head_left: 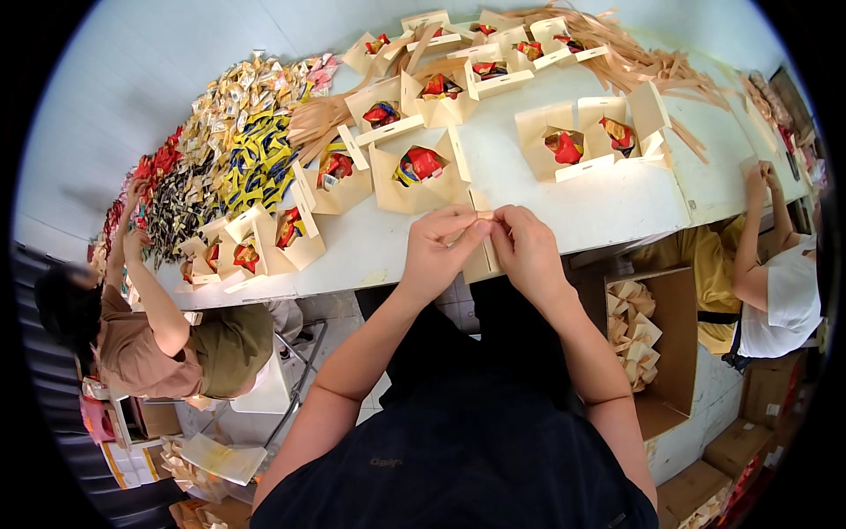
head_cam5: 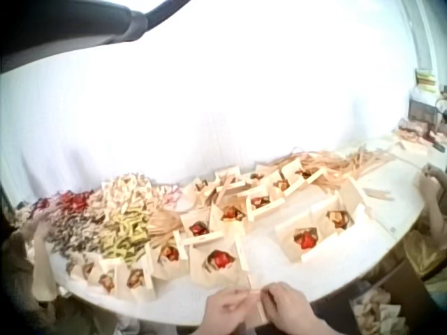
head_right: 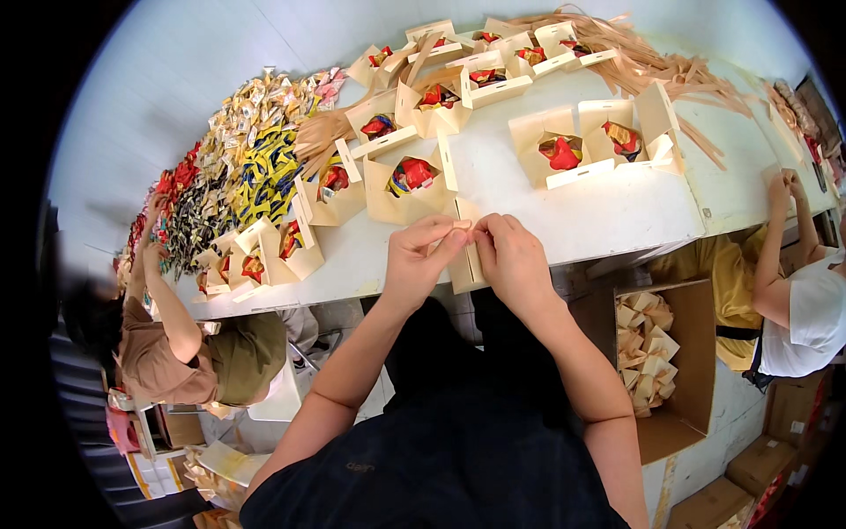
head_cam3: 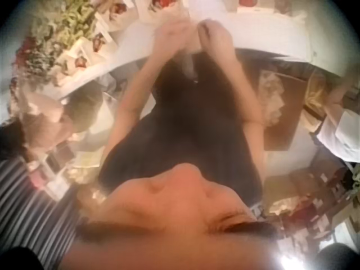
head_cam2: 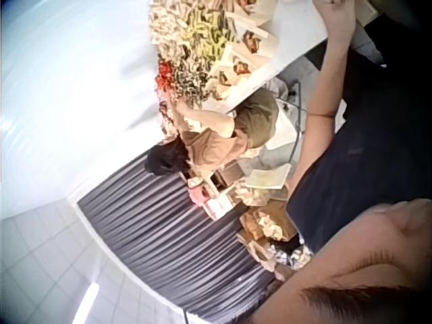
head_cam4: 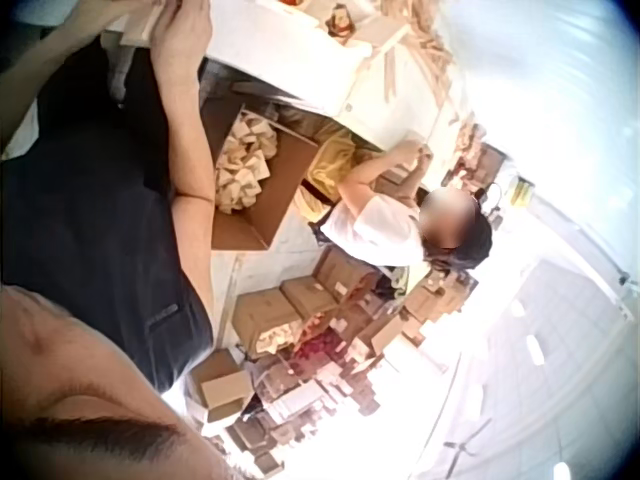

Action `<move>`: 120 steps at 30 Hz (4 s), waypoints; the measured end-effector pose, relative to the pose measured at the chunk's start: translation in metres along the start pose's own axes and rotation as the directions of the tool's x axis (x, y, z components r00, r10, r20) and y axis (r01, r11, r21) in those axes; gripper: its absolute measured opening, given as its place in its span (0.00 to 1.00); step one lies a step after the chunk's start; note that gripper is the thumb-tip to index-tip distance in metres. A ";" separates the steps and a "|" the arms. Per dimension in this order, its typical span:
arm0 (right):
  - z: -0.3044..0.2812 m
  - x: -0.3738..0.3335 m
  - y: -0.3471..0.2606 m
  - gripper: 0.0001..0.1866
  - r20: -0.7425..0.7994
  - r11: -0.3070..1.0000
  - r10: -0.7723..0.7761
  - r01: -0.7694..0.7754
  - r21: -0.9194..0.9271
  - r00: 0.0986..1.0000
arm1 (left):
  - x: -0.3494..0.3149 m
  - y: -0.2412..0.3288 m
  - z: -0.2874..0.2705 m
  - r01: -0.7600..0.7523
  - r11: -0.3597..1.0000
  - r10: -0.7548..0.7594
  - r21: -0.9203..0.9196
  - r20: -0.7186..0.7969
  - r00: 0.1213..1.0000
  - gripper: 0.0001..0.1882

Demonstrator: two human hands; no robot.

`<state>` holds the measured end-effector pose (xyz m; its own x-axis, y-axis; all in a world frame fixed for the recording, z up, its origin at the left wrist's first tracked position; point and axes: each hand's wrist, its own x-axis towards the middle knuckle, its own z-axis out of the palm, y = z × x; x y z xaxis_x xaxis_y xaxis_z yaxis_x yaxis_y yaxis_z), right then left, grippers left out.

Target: The person assembles small wooden gift boxes by folding the sides and securing them with a ribbon. They place a wrapped item into each box, tie the ribbon, and then move the finished box aside. The process is repeated for multiple boxes on a table.

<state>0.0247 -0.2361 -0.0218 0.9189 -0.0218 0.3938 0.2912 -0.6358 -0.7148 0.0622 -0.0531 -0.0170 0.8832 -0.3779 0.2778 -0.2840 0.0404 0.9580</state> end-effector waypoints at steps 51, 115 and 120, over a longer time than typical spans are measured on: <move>-0.006 -0.002 0.001 0.11 0.073 0.929 0.132 -0.149 0.340 0.989 | -0.019 0.004 0.007 0.326 0.913 -0.341 -0.244 -0.018 0.940 0.13; -0.102 -0.045 0.025 0.07 -0.120 0.983 0.026 -0.004 0.184 0.992 | -0.038 -0.006 0.015 0.176 0.956 -0.234 -0.233 -0.248 0.940 0.05; -0.198 -0.077 0.022 0.15 -0.430 0.975 -0.061 0.147 0.168 0.901 | -0.038 -0.042 -0.033 0.170 0.982 -0.187 -0.086 -0.618 0.764 0.13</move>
<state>-0.0923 -0.4008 0.0467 0.6958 -0.3121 0.6469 0.4635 -0.4931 -0.7363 0.0528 -0.0094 -0.0656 0.9583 0.2750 0.0777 -0.0965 0.0552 0.9938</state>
